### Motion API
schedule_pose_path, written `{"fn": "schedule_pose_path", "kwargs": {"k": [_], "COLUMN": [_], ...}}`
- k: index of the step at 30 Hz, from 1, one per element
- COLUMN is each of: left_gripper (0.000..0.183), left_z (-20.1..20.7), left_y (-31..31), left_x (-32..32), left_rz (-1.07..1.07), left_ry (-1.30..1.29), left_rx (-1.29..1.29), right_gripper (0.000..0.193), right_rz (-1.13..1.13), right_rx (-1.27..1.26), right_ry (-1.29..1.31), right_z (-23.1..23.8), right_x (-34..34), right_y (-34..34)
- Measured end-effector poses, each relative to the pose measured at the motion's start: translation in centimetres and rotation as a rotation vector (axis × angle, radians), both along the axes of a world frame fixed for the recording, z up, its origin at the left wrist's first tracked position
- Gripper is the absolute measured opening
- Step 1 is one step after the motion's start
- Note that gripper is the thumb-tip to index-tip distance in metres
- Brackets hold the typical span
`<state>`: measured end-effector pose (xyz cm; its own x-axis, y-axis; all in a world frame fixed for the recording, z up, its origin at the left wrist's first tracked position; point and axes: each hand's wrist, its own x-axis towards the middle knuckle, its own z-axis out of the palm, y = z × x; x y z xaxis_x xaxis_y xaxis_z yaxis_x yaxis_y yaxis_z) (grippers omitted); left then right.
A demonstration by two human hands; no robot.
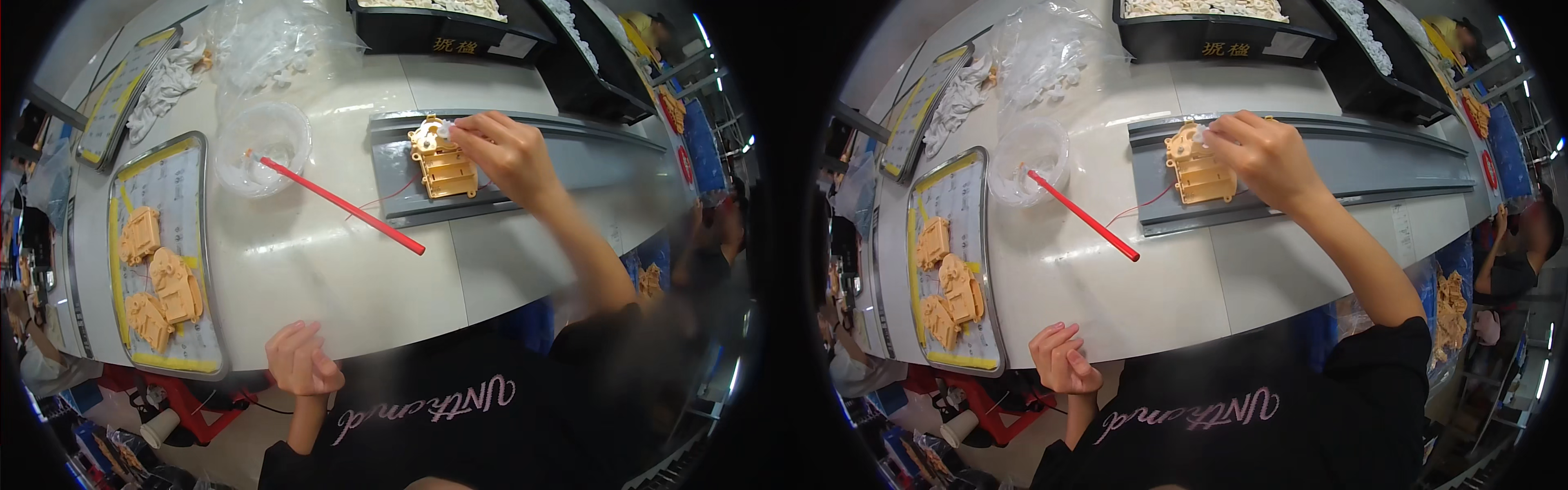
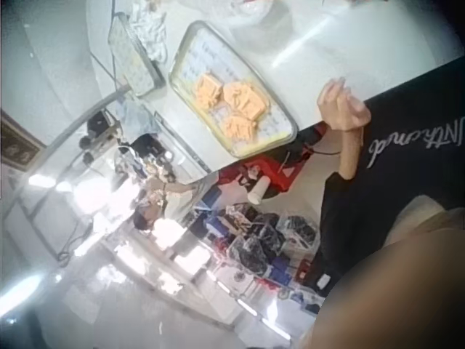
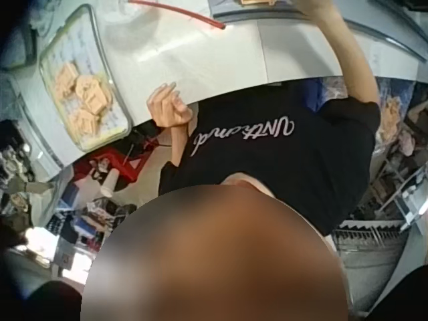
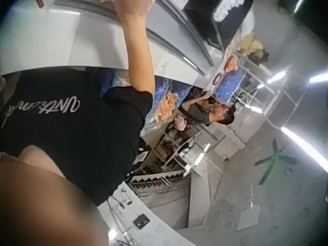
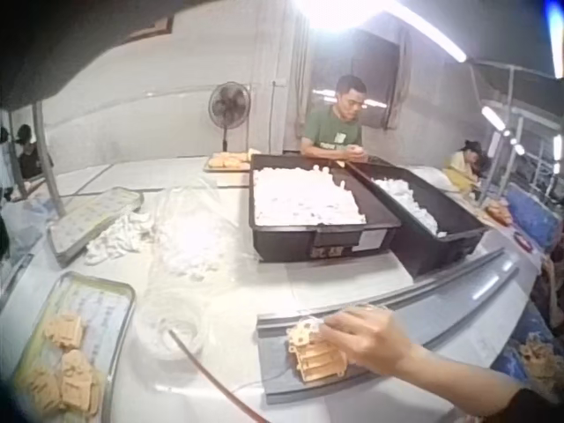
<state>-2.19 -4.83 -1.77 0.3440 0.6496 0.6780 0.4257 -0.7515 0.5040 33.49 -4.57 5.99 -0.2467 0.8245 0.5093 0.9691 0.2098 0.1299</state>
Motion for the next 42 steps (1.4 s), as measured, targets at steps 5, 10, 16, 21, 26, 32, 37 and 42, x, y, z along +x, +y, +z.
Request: {"fn": "schedule_pose_path", "kwargs": {"k": [5,10,16,21,26,32,37,42], "left_gripper": [0.019,0.019,0.019,0.02,0.021,0.022,0.022,0.022], "left_z": [0.1,0.0,-0.2,-0.2,-0.3,-0.2,-0.3,-0.2], "left_y": [-0.2,-0.2,-0.2,-0.1,-0.2,-0.2,-0.2,-0.3], "left_x": [0.1,-0.1,-0.1,-0.1,0.0,0.2,0.2,0.3], "left_rz": [0.028,0.024,0.031,0.032,0.036,0.048,0.064,0.083], "left_ry": [-0.011,-0.013,-0.027,-0.028,-0.03,-0.034,-0.027,-0.017], "left_rx": [0.0,0.005,-0.012,0.017,0.031,0.034,0.037,0.035], "right_gripper": [0.022,0.022,0.021,0.014,0.012,0.012,0.013,0.014], "right_rz": [0.01,-0.009,-0.126,-0.21,-0.268,-0.255,-0.261,-0.268], "right_rx": [-0.131,-0.237,-0.18,-0.184,-0.086,-0.033,-0.018,-0.011], "right_ry": [-0.043,0.039,0.502,0.635,0.684,0.491,0.514,0.471], "right_z": [0.1,1.1,2.9,1.0,-0.2,-1.2,-1.5,-1.3], "right_x": [0.0,0.0,2.2,4.9,5.5,6.4,6.5,6.7], "right_y": [0.2,-0.5,-2.6,-4.2,-4.5,-4.6,-5.0,-4.9]}}
